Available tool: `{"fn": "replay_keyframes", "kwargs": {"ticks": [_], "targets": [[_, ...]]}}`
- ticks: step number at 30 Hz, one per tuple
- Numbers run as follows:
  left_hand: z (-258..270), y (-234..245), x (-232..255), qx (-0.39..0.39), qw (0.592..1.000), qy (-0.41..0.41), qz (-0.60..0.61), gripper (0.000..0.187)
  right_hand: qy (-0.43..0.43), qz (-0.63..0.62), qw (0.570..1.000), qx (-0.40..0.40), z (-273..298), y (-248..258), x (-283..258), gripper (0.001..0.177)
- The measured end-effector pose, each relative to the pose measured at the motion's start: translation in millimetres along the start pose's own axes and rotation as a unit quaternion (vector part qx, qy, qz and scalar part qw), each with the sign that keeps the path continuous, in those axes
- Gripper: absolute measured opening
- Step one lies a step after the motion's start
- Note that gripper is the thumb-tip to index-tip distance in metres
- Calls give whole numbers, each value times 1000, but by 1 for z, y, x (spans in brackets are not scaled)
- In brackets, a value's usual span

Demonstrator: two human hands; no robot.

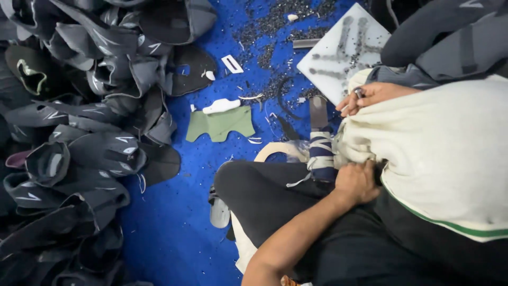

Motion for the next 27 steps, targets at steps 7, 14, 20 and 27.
{"fn": "replay_keyframes", "kwargs": {"ticks": [7, 14, 20, 27], "targets": [[10, -16, 9, 82, 996, -25, -29, 81, -81, 33, 996, 6, 24, 2, 69, 30], [-18, -12, 1, 54, 998, 7, -9, 103, -84, -132, 980, -125, 22, -9, 90, 24], [-23, 15, -7, 3, 998, -17, 61, 96, -105, 38, 993, -27, 13, -26, 27, 26], [15, 140, -10, 29, 966, -5, 258, 43, 102, 134, 982, -89, 17, -84, -136, 12]]}}
Point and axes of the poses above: each hand's wrist, its own z-axis away from the middle knuckle, its own y-axis out of the back of the hand, x = y × z, the point moved 9 cm from there along -z, towards the middle knuckle, and after that the axes turned 3 degrees about -z, right-handed, at the moved point
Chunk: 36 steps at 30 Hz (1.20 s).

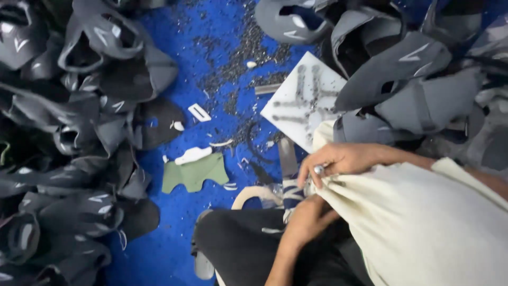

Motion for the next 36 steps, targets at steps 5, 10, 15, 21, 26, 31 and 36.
{"fn": "replay_keyframes", "kwargs": {"ticks": [5, 10, 15, 21, 26, 31, 36], "targets": [[-40, 99, -13, 221, 973, 32, 62, 39, -105, 157, 937, 295, -11, 163, 59, 30], [-132, 165, -60, 313, 944, 17, -101, 47, -179, 380, 746, 517, 66, 260, 151, 16], [-216, 182, -137, 362, 908, 70, -198, 95, -443, 443, 603, 494, 189, 257, 202, 23], [-239, 171, -183, 277, 951, 116, -73, 97, -423, 326, 661, 528, 202, 247, 193, 39], [-254, 178, -167, 257, 956, 87, -110, 78, -306, 277, 731, 544, 177, 251, 222, 46], [-251, 159, -162, 209, 960, 125, -136, 78, -349, 233, 702, 575, 179, 227, 211, 48], [-245, 164, -139, 227, 947, 195, -121, 76, -438, 313, 682, 495, 160, 216, 193, 56]]}}
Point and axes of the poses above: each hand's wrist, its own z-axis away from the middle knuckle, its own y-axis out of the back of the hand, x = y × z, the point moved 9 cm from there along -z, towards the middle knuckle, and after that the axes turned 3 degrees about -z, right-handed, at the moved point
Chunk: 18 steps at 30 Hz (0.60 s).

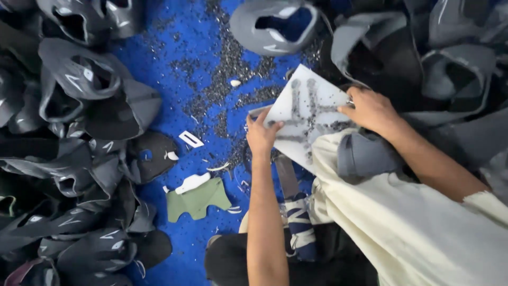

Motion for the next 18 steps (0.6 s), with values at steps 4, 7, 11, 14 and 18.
{"fn": "replay_keyframes", "kwargs": {"ticks": [4, 7, 11, 14, 18], "targets": [[41, 5, 10, 39, 998, -19, -44, 71, 185, -102, 974, 87, 75, 68, -74, 44], [112, 21, 21, 156, 979, -101, -78, 85, 178, -84, 977, -84, 118, 55, -85, 47], [194, 21, -1, 166, 982, -93, -4, 75, 86, 11, 986, -141, 168, 70, -79, 54], [208, 22, -8, 128, 987, -90, 38, 64, 5, -32, 994, -104, 184, 76, -52, 52], [230, 83, 48, 137, 972, -178, 63, 45, 116, -300, 938, 130, 177, 107, 19, 32]]}}
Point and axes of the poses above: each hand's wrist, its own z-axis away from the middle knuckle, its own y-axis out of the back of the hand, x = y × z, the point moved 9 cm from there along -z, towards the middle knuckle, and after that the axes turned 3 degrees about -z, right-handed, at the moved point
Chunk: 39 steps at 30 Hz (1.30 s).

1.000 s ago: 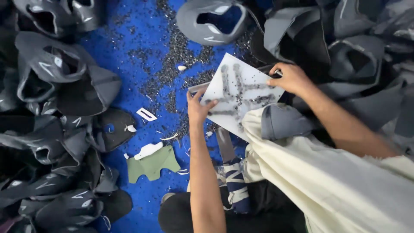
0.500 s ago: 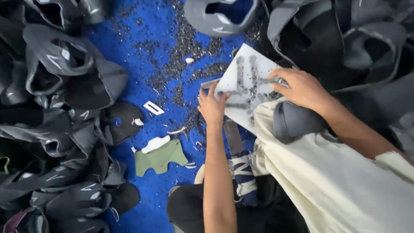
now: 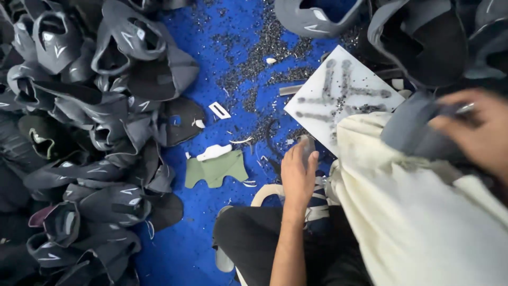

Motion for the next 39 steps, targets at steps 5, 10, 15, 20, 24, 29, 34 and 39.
{"fn": "replay_keyframes", "kwargs": {"ticks": [5, 10, 15, 20, 24, 29, 34, 39], "targets": [[15, -27, -23, -64, 985, 102, 126, 34, 53, 65, 996, 1, -14, 17, -7, 33], [-10, -50, 9, -129, 900, 79, 408, 43, 104, 136, 985, -18, -47, 0, -32, 35], [-27, -28, -44, 109, 695, 221, 675, 46, -88, -263, 913, -301, -81, -173, -60, 41], [7, -39, -122, 220, 699, 243, 635, 39, 137, 48, 975, -169, -162, -167, -84, 23], [-9, -47, -79, 100, 898, 209, 374, 29, 276, 250, 927, -35, -252, -175, -98, 34], [-30, -6, -19, 55, 953, 152, 255, 29, 187, 496, 846, -59, -315, -166, 36, 22], [-39, 57, 41, 122, 972, -20, 201, 29, 119, 473, 873, -14, -313, -105, 128, 19], [-57, 25, 27, 133, 959, 10, 251, 24, 89, 400, 911, -58, -287, -44, 13, 32]]}}
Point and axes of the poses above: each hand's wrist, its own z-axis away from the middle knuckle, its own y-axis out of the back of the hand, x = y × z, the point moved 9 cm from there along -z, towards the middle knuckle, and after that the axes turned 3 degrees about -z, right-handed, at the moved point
